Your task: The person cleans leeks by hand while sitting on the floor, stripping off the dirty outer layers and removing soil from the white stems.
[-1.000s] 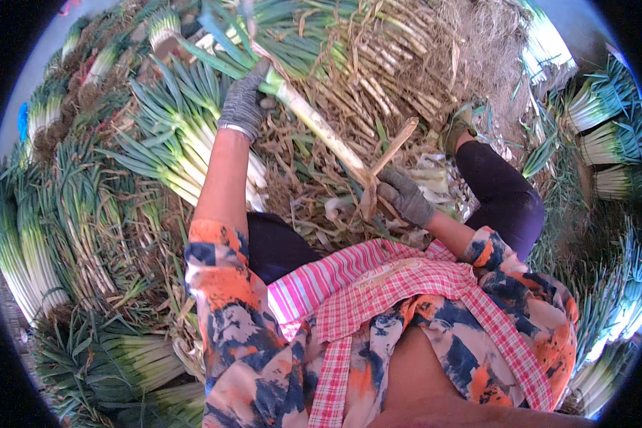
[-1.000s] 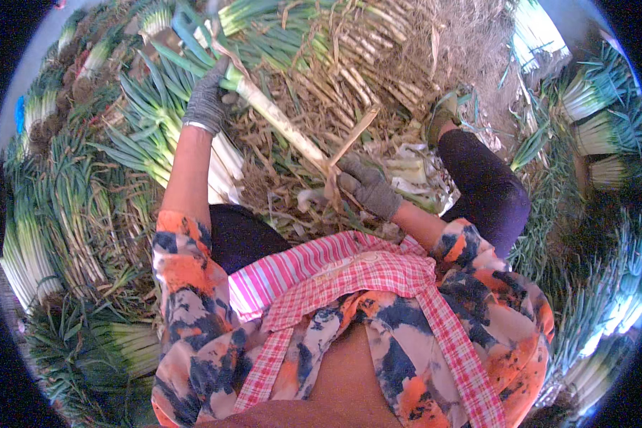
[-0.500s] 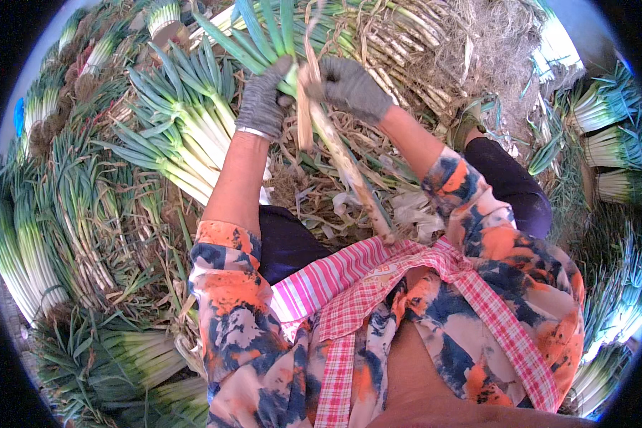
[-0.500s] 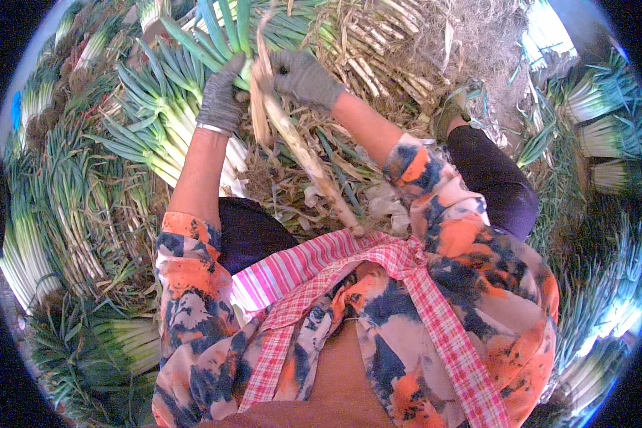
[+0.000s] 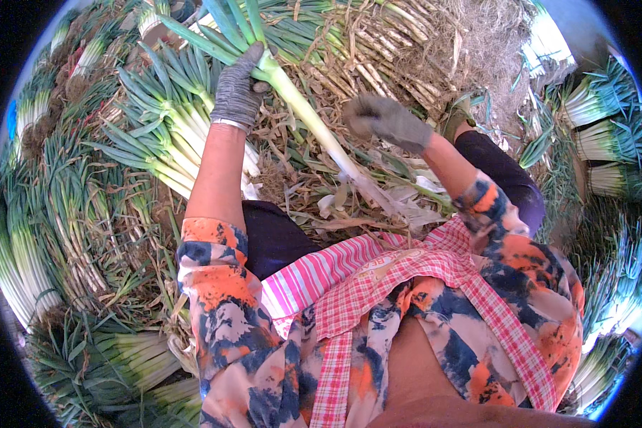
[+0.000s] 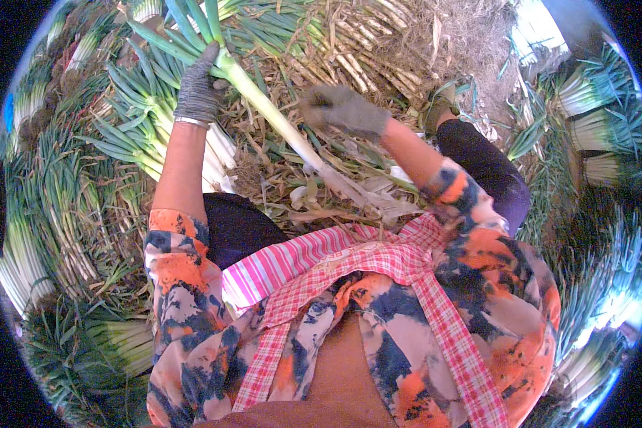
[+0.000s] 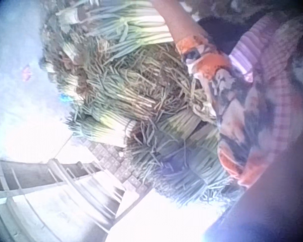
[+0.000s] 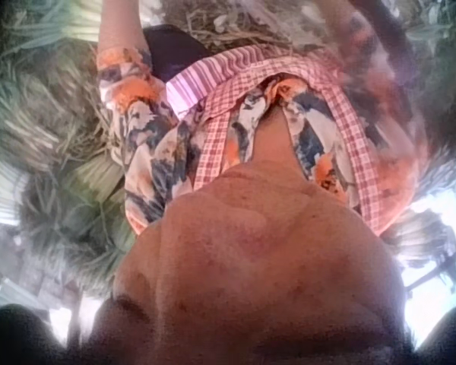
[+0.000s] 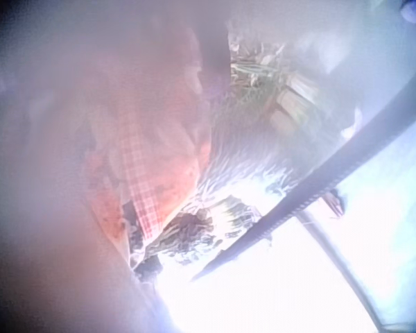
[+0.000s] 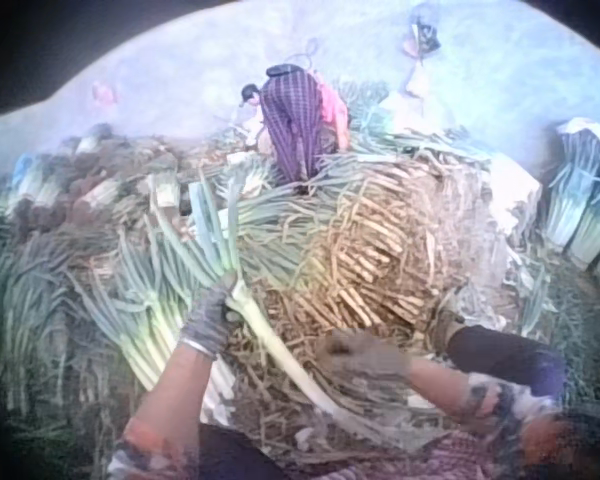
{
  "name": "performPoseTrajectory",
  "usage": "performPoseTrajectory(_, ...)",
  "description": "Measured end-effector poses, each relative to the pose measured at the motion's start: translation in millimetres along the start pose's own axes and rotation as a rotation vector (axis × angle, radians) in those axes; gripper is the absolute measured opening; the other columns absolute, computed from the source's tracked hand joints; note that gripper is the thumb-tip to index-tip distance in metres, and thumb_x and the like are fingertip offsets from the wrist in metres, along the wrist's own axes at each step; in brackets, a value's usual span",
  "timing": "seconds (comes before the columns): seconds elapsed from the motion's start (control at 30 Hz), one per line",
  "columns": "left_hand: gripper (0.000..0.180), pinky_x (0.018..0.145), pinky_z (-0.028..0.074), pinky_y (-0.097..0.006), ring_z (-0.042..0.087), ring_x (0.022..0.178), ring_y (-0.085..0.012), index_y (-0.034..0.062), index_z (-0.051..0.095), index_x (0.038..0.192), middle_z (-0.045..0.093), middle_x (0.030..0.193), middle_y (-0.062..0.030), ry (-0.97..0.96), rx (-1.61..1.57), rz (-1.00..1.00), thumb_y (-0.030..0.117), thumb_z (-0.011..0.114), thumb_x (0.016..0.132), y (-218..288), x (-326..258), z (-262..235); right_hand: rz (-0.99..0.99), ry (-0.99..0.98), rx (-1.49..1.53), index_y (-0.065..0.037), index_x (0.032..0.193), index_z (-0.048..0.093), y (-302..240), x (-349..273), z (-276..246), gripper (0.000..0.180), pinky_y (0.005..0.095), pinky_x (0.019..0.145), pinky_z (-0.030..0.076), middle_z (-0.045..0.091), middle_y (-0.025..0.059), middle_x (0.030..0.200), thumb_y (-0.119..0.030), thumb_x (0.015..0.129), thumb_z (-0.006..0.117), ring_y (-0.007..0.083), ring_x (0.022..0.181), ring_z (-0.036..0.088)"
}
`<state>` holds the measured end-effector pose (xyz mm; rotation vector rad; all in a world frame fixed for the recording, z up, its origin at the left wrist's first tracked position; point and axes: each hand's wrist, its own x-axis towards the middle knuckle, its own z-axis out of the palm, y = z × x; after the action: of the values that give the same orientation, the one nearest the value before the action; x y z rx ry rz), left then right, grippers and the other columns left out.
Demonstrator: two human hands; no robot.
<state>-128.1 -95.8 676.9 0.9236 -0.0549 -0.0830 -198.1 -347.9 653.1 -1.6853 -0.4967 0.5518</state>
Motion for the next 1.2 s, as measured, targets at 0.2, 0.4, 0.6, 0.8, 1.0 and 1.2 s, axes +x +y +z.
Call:
performPoseTrajectory(0.2,0.025,0.039,0.032,-0.018,0.048,0.055,-0.0066,0.0059,0.056,0.091,0.056,0.073,-0.0017,0.219,0.242,0.057,0.020,0.066,0.073,-24.7,0.2,25.4,-0.047,0.410,-0.850,-0.001,0.106,0.046,34.7,76.4,56.6,0.045,0.0340,0.065,0.046,0.057,0.0107,0.083,-0.022,0.070,0.063,0.0215,0.074,0.056)
performPoseTrajectory(0.4,0.040,0.048,0.036,-0.018,0.046,0.065,-0.0086,0.0046,0.050,0.107,0.054,0.092,-0.0026,-0.396,-0.047,-0.069,0.024,0.064,0.075,-1.3,-11.2,-2.0,0.192,-0.063,0.291,-0.003,0.099,0.050,-16.0,47.5,32.1,0.039,0.0207,0.032,0.034,0.050,0.0005,0.059,-0.004,0.063,0.067,0.0077,0.037,0.041)
performPoseTrajectory(0.6,0.024,0.037,0.032,-0.021,0.040,0.043,-0.0075,0.0058,0.053,0.083,0.051,0.064,-0.0010,-0.101,0.062,-0.212,0.016,0.070,0.069,-5.2,-11.2,-1.4,-0.282,0.197,0.446,-0.001,0.102,0.052,-0.5,42.2,22.3,0.042,0.0293,0.068,0.048,0.058,0.0104,0.088,-0.006,0.063,0.067,0.0169,0.079,0.057)
performPoseTrajectory(0.8,0.020,0.034,0.028,-0.020,0.035,0.039,-0.0056,0.0085,0.052,0.081,0.049,0.062,0.0010,0.004,0.041,-0.139,0.019,0.067,0.073,-8.8,-8.5,9.3,-0.537,0.678,-0.286,-0.002,0.081,0.056,12.5,48.3,35.4,0.016,0.0293,0.066,0.046,0.059,0.0070,0.080,-0.010,0.069,0.064,0.0135,0.074,0.056)
performPoseTrajectory(1.0,0.030,0.061,0.049,-0.034,0.051,0.065,-0.0182,0.0034,0.052,0.094,0.051,0.074,-0.0061,0.254,-0.189,0.071,0.015,0.068,0.071,0.6,12.1,-24.0,-0.340,0.350,0.630,-0.005,0.084,0.047,9.9,-0.4,26.4,0.020,0.0307,0.061,0.046,0.052,0.0033,0.065,-0.020,0.080,0.060,0.0104,0.052,0.046)
performPoseTrajectory(1.2,0.023,0.061,0.045,-0.037,0.048,0.063,-0.0230,0.0064,0.042,0.096,0.046,0.069,-0.0087,0.278,-0.215,0.237,0.024,0.050,0.083,43.3,26.1,-115.6,0.192,0.086,-0.905,-0.003,0.103,0.050,101.0,-85.4,4.6,0.031,0.0350,0.066,0.045,0.061,0.0102,0.080,-0.023,0.079,0.055,0.0247,0.071,0.057)
